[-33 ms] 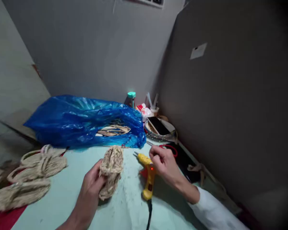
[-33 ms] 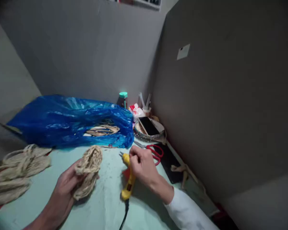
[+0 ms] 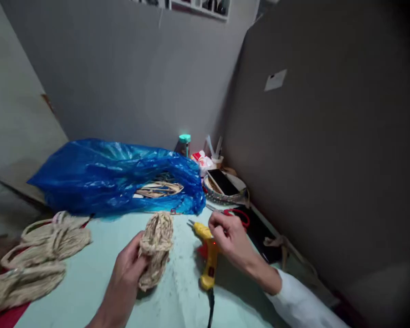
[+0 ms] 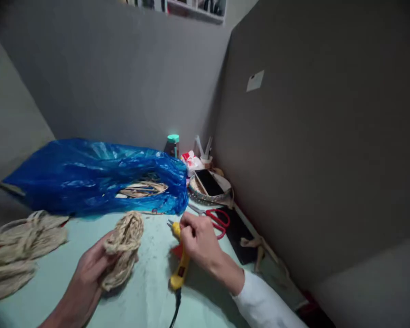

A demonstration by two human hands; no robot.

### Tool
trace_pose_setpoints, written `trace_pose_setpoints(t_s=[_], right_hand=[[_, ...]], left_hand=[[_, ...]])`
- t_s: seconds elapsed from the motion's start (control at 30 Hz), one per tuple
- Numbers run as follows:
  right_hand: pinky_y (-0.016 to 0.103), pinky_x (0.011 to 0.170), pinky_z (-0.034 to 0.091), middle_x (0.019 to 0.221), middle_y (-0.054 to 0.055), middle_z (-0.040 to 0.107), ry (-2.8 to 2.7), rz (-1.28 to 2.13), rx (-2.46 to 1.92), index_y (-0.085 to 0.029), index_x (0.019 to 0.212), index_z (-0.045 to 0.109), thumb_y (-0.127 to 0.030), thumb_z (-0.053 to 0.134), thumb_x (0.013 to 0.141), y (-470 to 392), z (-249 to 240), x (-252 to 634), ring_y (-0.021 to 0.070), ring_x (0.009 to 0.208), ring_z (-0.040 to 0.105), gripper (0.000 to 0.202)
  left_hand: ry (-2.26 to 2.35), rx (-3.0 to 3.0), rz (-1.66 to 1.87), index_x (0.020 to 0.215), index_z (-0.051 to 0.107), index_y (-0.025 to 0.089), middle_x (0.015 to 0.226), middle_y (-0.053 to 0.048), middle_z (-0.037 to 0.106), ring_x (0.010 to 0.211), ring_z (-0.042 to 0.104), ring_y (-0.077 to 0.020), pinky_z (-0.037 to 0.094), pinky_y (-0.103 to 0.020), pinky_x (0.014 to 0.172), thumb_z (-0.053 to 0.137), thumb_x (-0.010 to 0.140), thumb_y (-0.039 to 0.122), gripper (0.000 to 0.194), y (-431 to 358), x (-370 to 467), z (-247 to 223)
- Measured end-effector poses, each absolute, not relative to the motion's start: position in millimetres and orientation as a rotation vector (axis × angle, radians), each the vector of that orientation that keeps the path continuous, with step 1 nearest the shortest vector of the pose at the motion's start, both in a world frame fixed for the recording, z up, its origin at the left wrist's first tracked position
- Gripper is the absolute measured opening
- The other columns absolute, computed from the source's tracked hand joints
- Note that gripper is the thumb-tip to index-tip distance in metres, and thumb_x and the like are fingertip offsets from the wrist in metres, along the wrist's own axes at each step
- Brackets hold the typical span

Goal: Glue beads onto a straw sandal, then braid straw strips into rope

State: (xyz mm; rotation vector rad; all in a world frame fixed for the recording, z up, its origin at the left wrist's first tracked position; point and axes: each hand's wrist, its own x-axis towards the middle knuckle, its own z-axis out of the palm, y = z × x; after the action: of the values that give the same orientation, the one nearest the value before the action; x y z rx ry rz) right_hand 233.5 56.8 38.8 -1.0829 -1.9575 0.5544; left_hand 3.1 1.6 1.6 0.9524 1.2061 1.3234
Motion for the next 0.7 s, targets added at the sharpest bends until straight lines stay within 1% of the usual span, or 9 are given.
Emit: trace_pose_setpoints(t_s=[0.13,0.23,0.3,0.37,0.4,0.5,0.57,0.63,0.7], right_hand=[[0.021,0.058,0.031,0.065,-0.002,0.052,-2.23,0.523,-1.041,-0.018,0.077,0.049,-0.008,0.036,0.078,59,51,236,0.0097,0.057,0.043,0.016],[0.023,0.062,0.033,0.079,0.003,0.061,-2.41,0.351,-1.15,-0.017,0.094,0.054,-0.003,0.04,0.078,73,77,245,0.0123,0.065,0.049,0.026],[0.023,0.063,0.034,0.086,0.005,0.065,-2.494,0.228,-1.267,-0.018,0.1,0.056,-0.001,0.042,0.078,92,101,255,0.0135,0.069,0.054,0.031],[0.023,0.062,0.034,0.086,0.007,0.066,-2.486,0.068,-1.437,-0.017,0.105,0.057,-0.007,0.045,0.083,119,123,269,0.015,0.07,0.056,0.027],[0.023,0.063,0.035,0.087,0.007,0.067,-2.459,0.015,-1.507,-0.017,0.106,0.059,-0.01,0.047,0.084,136,132,277,0.015,0.071,0.058,0.026],[0.02,0.071,0.038,0.098,0.007,0.068,-2.437,0.011,-1.542,-0.017,0.099,0.064,-0.011,0.05,0.086,193,146,302,0.0149,0.086,0.06,0.021],[0.021,0.072,0.04,0.097,0.008,0.069,-2.395,0.009,-1.619,-0.014,0.097,0.066,-0.011,0.051,0.087,230,145,316,0.0159,0.088,0.061,0.019],[0.024,0.076,0.044,0.097,0.009,0.068,-2.342,-0.002,-1.712,-0.012,0.098,0.066,-0.015,0.053,0.089,263,139,324,0.0176,0.089,0.061,0.016],[0.033,0.081,0.049,0.103,0.008,0.065,-2.311,-0.005,-1.78,-0.013,0.104,0.063,-0.026,0.054,0.092,290,131,328,0.0181,0.092,0.061,0.02]], left_hand=[[1.231,0.89,1.381,0.111,0.062,0.017,0.095,-0.004,0.072,0.081,0.066,-0.022,0.051,-0.022,0.061,0.074,0.065,0.044,0.054,8,13,4],[1.228,0.781,1.385,0.105,0.063,0.016,0.085,-0.004,0.074,0.073,0.068,-0.0234,0.052,-0.024,0.057,0.08,0.056,0.045,0.06,14,17,3],[1.238,0.696,1.356,0.104,0.063,0.016,0.079,-0.004,0.075,0.067,0.068,-0.0234,0.053,-0.025,0.056,0.082,0.052,0.044,0.062,18,20,3],[1.245,0.656,1.32,0.103,0.063,0.015,0.079,-0.005,0.075,0.064,0.068,-0.0223,0.053,-0.026,0.057,0.083,0.051,0.041,0.061,24,25,6],[1.239,0.654,1.306,0.104,0.063,0.014,0.08,-0.005,0.075,0.065,0.068,-0.0219,0.054,-0.026,0.059,0.083,0.052,0.038,0.06,27,28,9],[1.193,0.675,1.278,0.108,0.063,0.013,0.086,-0.006,0.075,0.076,0.069,-0.023,0.053,-0.026,0.067,0.082,0.056,0.035,0.06,39,39,16],[1.161,0.707,1.266,0.111,0.063,0.013,0.092,-0.006,0.075,0.085,0.069,-0.024,0.053,-0.025,0.071,0.081,0.058,0.036,0.06,48,45,17],[1.151,0.746,1.255,0.112,0.063,0.013,0.097,-0.007,0.074,0.09,0.068,-0.0247,0.052,-0.026,0.073,0.081,0.059,0.038,0.061,57,48,13],[1.149,0.781,1.246,0.113,0.064,0.014,0.101,-0.007,0.073,0.093,0.067,-0.026,0.052,-0.027,0.076,0.08,0.06,0.041,0.062,64,49,6]])
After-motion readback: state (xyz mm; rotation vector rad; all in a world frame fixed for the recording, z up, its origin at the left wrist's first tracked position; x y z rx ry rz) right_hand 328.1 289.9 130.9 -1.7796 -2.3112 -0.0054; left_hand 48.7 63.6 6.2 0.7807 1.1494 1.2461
